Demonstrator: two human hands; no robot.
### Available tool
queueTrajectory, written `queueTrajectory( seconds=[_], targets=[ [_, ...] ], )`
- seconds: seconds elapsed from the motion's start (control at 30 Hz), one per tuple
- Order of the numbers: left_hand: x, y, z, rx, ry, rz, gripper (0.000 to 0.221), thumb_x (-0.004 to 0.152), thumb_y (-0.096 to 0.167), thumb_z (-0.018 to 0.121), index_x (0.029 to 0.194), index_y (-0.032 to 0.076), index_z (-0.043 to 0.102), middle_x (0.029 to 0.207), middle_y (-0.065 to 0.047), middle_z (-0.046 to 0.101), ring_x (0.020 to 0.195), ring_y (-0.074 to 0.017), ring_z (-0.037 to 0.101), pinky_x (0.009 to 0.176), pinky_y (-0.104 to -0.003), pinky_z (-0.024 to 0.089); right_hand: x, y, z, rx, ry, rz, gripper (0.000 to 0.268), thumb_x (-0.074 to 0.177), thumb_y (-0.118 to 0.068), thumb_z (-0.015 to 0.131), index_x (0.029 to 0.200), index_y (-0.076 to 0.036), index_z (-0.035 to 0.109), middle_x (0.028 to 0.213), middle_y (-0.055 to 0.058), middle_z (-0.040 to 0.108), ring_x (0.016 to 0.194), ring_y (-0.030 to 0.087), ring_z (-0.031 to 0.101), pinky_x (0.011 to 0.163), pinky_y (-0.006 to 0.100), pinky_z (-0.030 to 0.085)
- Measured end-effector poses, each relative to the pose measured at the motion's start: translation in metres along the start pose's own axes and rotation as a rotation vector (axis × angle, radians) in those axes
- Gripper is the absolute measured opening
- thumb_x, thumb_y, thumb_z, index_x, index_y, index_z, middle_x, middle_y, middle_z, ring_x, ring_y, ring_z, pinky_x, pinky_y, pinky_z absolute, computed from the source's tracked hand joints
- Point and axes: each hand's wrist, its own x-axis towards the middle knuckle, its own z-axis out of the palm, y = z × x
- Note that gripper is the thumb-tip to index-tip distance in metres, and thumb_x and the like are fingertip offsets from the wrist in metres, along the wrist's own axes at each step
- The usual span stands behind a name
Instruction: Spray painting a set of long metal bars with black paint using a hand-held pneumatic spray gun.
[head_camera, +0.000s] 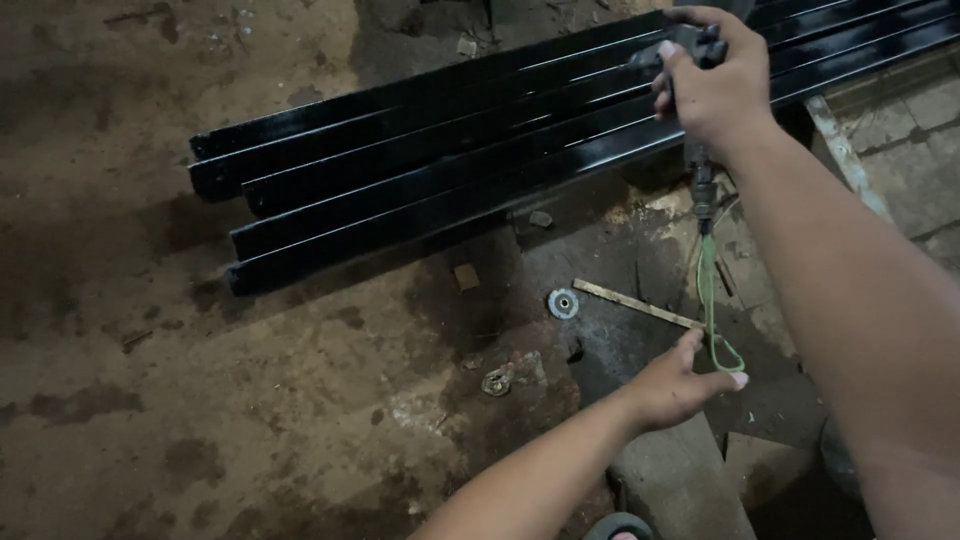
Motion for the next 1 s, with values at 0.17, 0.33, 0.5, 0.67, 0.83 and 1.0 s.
queueTrajectory(
  seconds=[0.17,0.33,0.5,0.67,0.83,1.0],
  targets=[
    [-0.008,0.002,-0.004,-0.021,0.001,-0.014,0.12,0.065,0.059,0.05,0.165,0.013,0.003,0.173,-0.011,0.01,0.156,-0.0367,0.018,0.121,-0.052,0.025,-0.001,0.001,0.008,-0.033,-0.093,-0.156,0.031,0.112,-0.011,0.057,0.143,-0.012,0.055,0.094,0.014,0.067,0.074,0.016,0.07,0.066,0.028,0.067],
    [-0.018,0.005,-0.008,-0.042,0.0,-0.016,0.119,0.066,0.059,0.05,0.166,0.013,0.004,0.174,-0.01,0.01,0.156,-0.0377,0.02,0.12,-0.051,0.027,-0.009,-0.01,0.023,-0.021,-0.139,-0.187,0.032,0.112,-0.009,0.056,0.144,-0.011,0.055,0.091,0.015,0.066,0.074,0.017,0.07,0.066,0.03,0.068],
    [-0.017,-0.002,-0.009,-0.066,0.035,0.033,0.091,0.075,0.05,0.053,0.156,0.014,0.034,0.163,-0.01,0.04,0.147,-0.0342,0.04,0.11,-0.049,0.037,-0.024,-0.031,0.034,-0.015,-0.16,-0.129,0.03,0.111,-0.011,0.058,0.14,-0.016,0.059,0.099,0.018,0.067,0.076,0.016,0.069,0.067,0.027,0.066],
    [-0.024,-0.005,-0.012,-0.047,0.053,0.021,0.114,0.067,0.057,0.052,0.164,0.009,0.016,0.17,-0.013,0.024,0.153,-0.0348,0.029,0.116,-0.047,0.031,-0.032,-0.038,0.045,-0.019,-0.204,-0.17,0.03,0.112,-0.009,0.057,0.141,-0.015,0.059,0.09,0.012,0.066,0.07,0.014,0.066,0.065,0.027,0.064],
    [-0.034,-0.003,-0.012,-0.075,0.078,0.062,0.094,0.072,0.051,0.056,0.154,0.011,0.038,0.158,-0.011,0.046,0.144,-0.0294,0.044,0.112,-0.042,0.036,-0.037,-0.044,0.054,0.004,-0.25,-0.227,0.03,0.112,-0.008,0.058,0.141,-0.014,0.059,0.089,0.014,0.067,0.068,0.015,0.066,0.064,0.027,0.062],
    [-0.041,-0.001,-0.013,-0.042,0.101,-0.027,0.115,0.071,0.058,0.05,0.167,0.009,0.007,0.156,-0.023,0.042,0.138,-0.0397,0.047,0.107,-0.049,0.04,-0.049,-0.06,0.063,0.062,-0.302,-0.207,0.031,0.11,-0.009,0.058,0.141,-0.014,0.059,0.089,0.014,0.068,0.069,0.017,0.068,0.066,0.029,0.063]
  ],
)
